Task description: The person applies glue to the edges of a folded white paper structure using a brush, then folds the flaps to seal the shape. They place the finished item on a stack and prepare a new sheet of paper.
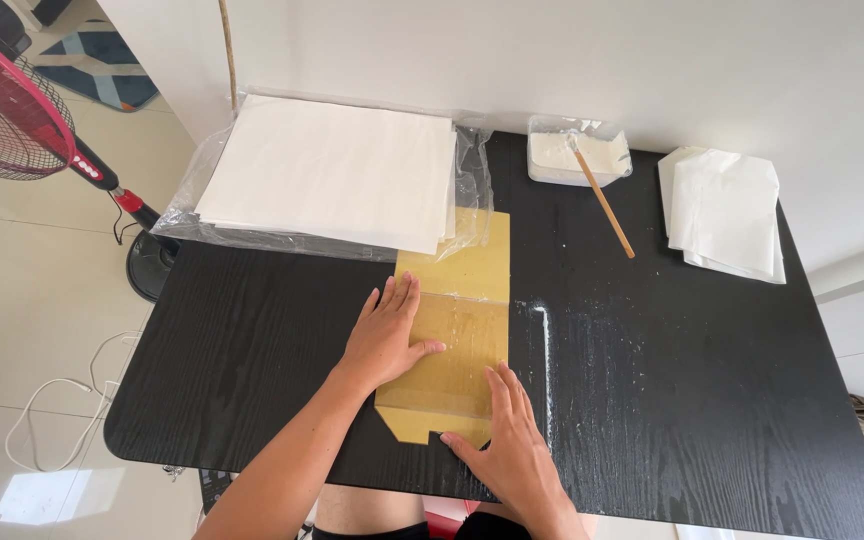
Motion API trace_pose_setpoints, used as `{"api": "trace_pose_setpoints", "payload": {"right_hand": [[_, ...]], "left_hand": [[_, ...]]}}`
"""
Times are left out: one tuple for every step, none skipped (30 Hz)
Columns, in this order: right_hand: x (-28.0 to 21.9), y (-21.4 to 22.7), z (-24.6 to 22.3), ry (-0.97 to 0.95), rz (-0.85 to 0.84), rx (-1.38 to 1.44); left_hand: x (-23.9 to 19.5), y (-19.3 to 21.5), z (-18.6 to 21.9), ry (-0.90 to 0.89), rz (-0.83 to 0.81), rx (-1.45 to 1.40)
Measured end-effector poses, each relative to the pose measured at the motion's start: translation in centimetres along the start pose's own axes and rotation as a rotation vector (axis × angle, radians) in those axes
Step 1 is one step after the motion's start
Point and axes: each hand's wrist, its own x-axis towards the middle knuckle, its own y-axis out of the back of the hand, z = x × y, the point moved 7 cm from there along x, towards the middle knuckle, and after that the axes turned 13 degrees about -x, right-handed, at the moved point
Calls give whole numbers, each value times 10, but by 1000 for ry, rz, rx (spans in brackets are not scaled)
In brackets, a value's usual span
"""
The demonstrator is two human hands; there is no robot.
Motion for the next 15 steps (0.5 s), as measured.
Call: {"api": "trace_pose_setpoints", "payload": {"right_hand": [[0,-1,1,0,1,1],[1,0,2,3,11,11],[3,0,3,5,21,20],[3,0,2,2,22,24],[3,0,2,-4,12,18],[3,1,2,-9,3,10],[2,2,2,-11,5,11],[3,3,2,-13,-1,9],[3,3,1,-14,-7,8],[4,6,-1,-4,-2,4],[5,5,0,-30,-39,-20],[5,3,1,-60,-78,-42],[6,6,-1,-52,-76,-44],[5,6,-1,-69,-98,-54],[4,7,-1,-85,-121,-64]], "left_hand": [[0,0,0,-1,0,1],[0,0,-1,2,8,2],[0,0,-2,4,16,4],[0,0,-2,2,14,7],[-1,0,-1,5,14,10],[0,1,-1,7,16,12],[-1,1,1,4,16,12],[-1,3,2,7,15,5],[-2,5,2,9,15,-3],[-1,6,0,12,26,-2],[0,15,2,-38,149,101],[-1,23,5,-88,266,206],[5,38,7,-84,273,208],[8,57,13,-116,335,208],[11,75,19,-149,397,208]]}}
